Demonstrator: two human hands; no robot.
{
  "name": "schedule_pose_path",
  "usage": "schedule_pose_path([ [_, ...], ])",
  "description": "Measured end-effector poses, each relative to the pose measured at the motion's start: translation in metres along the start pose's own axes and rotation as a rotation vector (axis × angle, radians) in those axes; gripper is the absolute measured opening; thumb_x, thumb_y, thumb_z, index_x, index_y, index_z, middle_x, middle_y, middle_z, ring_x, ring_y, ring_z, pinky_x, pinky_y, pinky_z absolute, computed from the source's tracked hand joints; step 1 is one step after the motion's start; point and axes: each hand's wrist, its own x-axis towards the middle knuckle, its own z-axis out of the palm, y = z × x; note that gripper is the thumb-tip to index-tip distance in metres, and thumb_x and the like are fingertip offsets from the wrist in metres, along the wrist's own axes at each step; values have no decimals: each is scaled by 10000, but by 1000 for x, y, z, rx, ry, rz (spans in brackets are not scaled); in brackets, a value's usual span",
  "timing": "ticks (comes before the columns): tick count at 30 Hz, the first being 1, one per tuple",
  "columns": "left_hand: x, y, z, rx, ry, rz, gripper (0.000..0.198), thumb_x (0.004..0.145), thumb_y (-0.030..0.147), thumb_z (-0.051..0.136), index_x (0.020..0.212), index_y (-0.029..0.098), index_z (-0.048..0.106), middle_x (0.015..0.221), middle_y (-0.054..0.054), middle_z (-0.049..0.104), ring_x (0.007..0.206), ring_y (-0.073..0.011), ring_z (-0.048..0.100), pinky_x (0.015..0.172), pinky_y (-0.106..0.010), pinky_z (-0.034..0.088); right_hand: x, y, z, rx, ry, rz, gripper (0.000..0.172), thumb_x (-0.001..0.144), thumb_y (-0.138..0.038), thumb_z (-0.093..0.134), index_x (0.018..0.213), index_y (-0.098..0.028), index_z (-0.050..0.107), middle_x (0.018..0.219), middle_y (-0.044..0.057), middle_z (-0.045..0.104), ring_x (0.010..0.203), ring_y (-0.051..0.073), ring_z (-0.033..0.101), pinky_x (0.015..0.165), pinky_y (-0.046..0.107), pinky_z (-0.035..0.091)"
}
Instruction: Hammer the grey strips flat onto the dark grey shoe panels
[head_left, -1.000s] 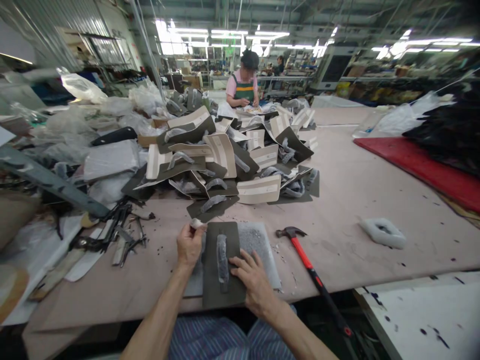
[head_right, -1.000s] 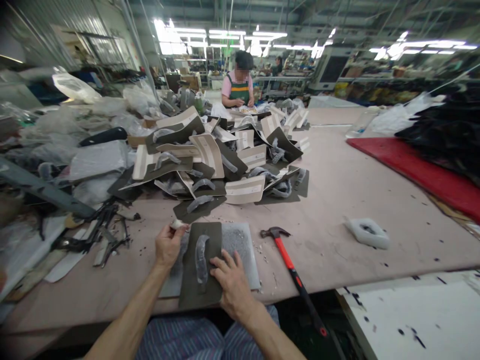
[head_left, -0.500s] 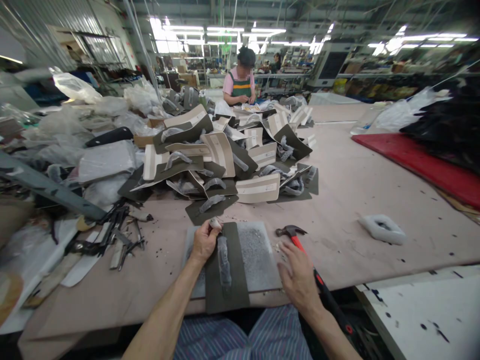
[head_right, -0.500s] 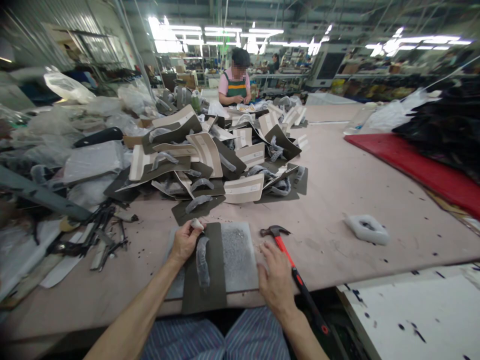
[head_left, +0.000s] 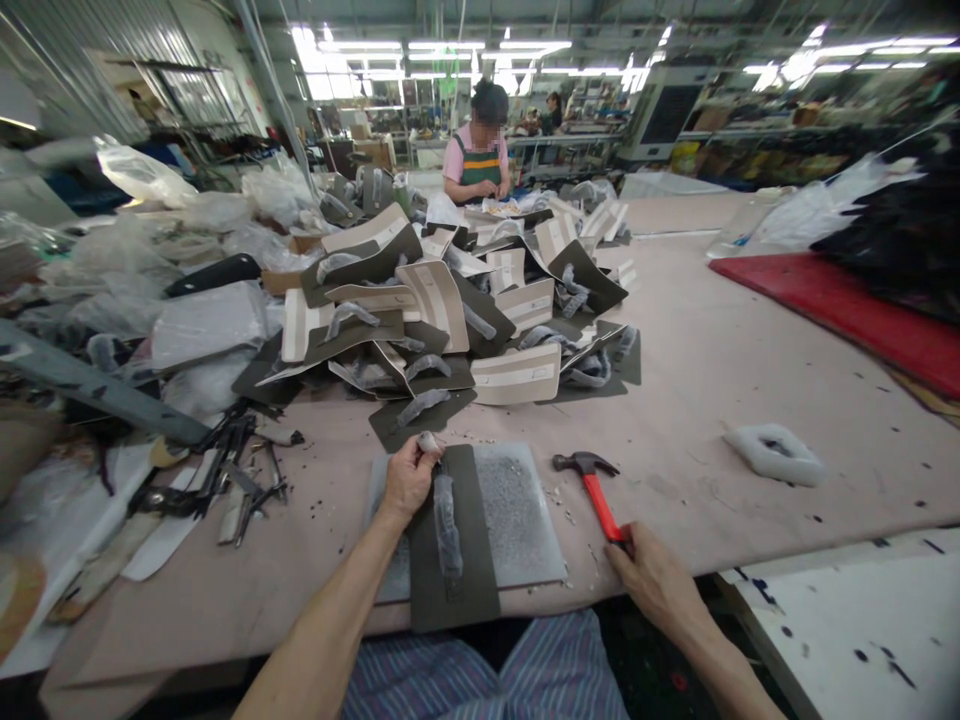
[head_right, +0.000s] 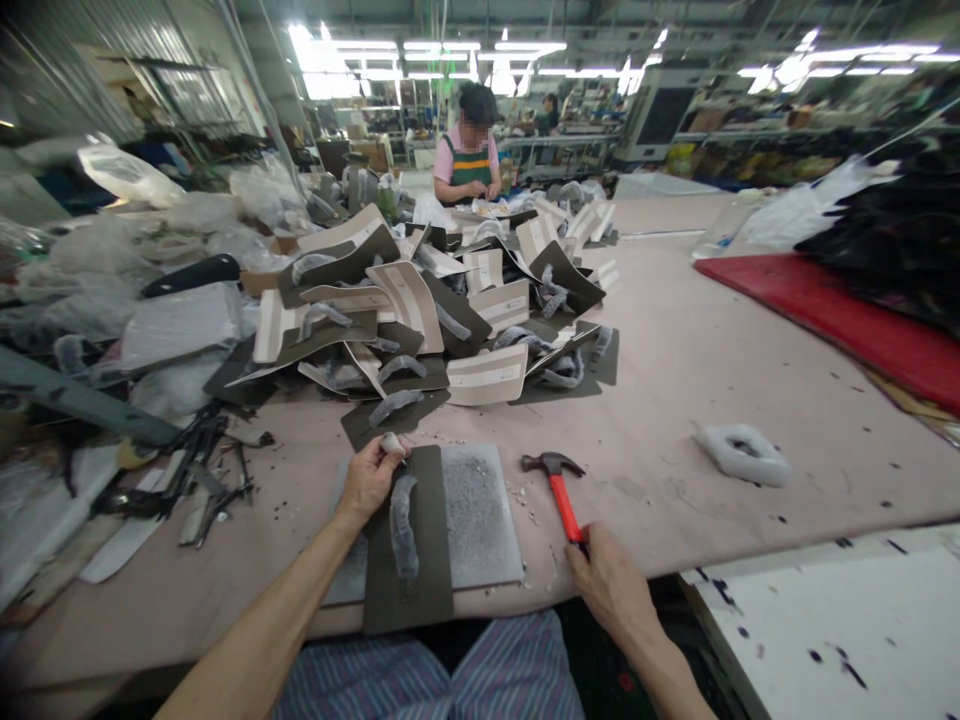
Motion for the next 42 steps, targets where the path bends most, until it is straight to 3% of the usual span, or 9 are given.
schedule_pose_path([
  [12, -5, 0, 0, -35, -35, -3, 218, 798, 373, 620, 896, 183, 666, 847, -48, 762, 800, -199, 695, 754, -281, 517, 1, -9, -7, 136, 49, 53, 103, 867, -304, 487, 813, -216, 495, 734, 34, 576, 697, 211, 574, 664, 324, 391],
  [19, -8, -5, 0, 102, -74, 120, 143, 820, 280, 585, 907, 202, 668, 867, -49, 739, 832, -206, 678, 781, -294, 501, -18, -46, -33, 1385, -355, 444, 266, 776, -456, 619, 822, -212, 524, 637, -40, 490, 466, 107, 454, 454, 247, 406],
  [21, -10, -8, 1, 140, -96, 166, 155, 821, 247, 582, 941, 206, 670, 889, -50, 736, 856, -209, 676, 801, -299, 500, -28, -67, -44, 1521, -392, 479, 313, 775, -495, 635, 848, -213, 521, 615, -71, 432, 409, 74, 377, 381, 203, 324],
  [24, -11, -11, 1, 137, -126, 200, 155, 835, 231, 567, 953, 204, 664, 913, -49, 731, 874, -203, 669, 826, -300, 496, -32, -101, -65, 1347, -281, 296, 377, 840, -598, 545, 829, -225, 496, 570, -86, 401, 374, 74, 331, 347, 201, 276],
  [29, -7, -14, 2, 176, -175, 207, 126, 845, 243, 563, 924, 200, 652, 865, -34, 706, 829, -190, 646, 796, -288, 479, -9, -144, -93, 577, 97, -308, 336, 961, -489, 393, 774, -223, 479, 566, -26, 488, 477, 127, 452, 471, 251, 287],
  [33, -7, -16, 2, 210, -167, 202, 108, 836, 247, 569, 891, 197, 646, 805, -28, 686, 765, -187, 630, 740, -283, 466, 7, -158, -118, 121, 70, -513, 239, 979, -357, 413, 822, -212, 519, 559, -17, 531, 429, 116, 417, 471, 272, 177],
  [35, -7, -16, 3, 212, -174, 208, 105, 840, 242, 563, 883, 192, 645, 809, -31, 684, 765, -188, 626, 734, -283, 460, 8, -163, -139, 113, 137, -562, 262, 991, -374, 402, 811, -212, 502, 545, -29, 518, 416, 108, 400, 467, 266, 176],
  [39, -8, -15, 2, 194, -175, 211, 123, 845, 233, 560, 918, 190, 650, 843, -34, 687, 795, -187, 625, 753, -280, 455, 3, -173, -164, 396, 514, -522, 314, 1011, -431, 314, 827, -218, 451, 576, -30, 500, 454, 114, 432, 484, 246, 280],
  [42, -8, -15, 2, 207, -185, 188, 111, 844, 241, 566, 902, 192, 647, 821, -28, 682, 773, -182, 621, 736, -274, 454, 0, -173, -144, 358, 439, -506, 326, 1009, -415, 292, 795, -224, 447, 554, -20, 500, 429, 118, 413, 467, 258, 252],
])
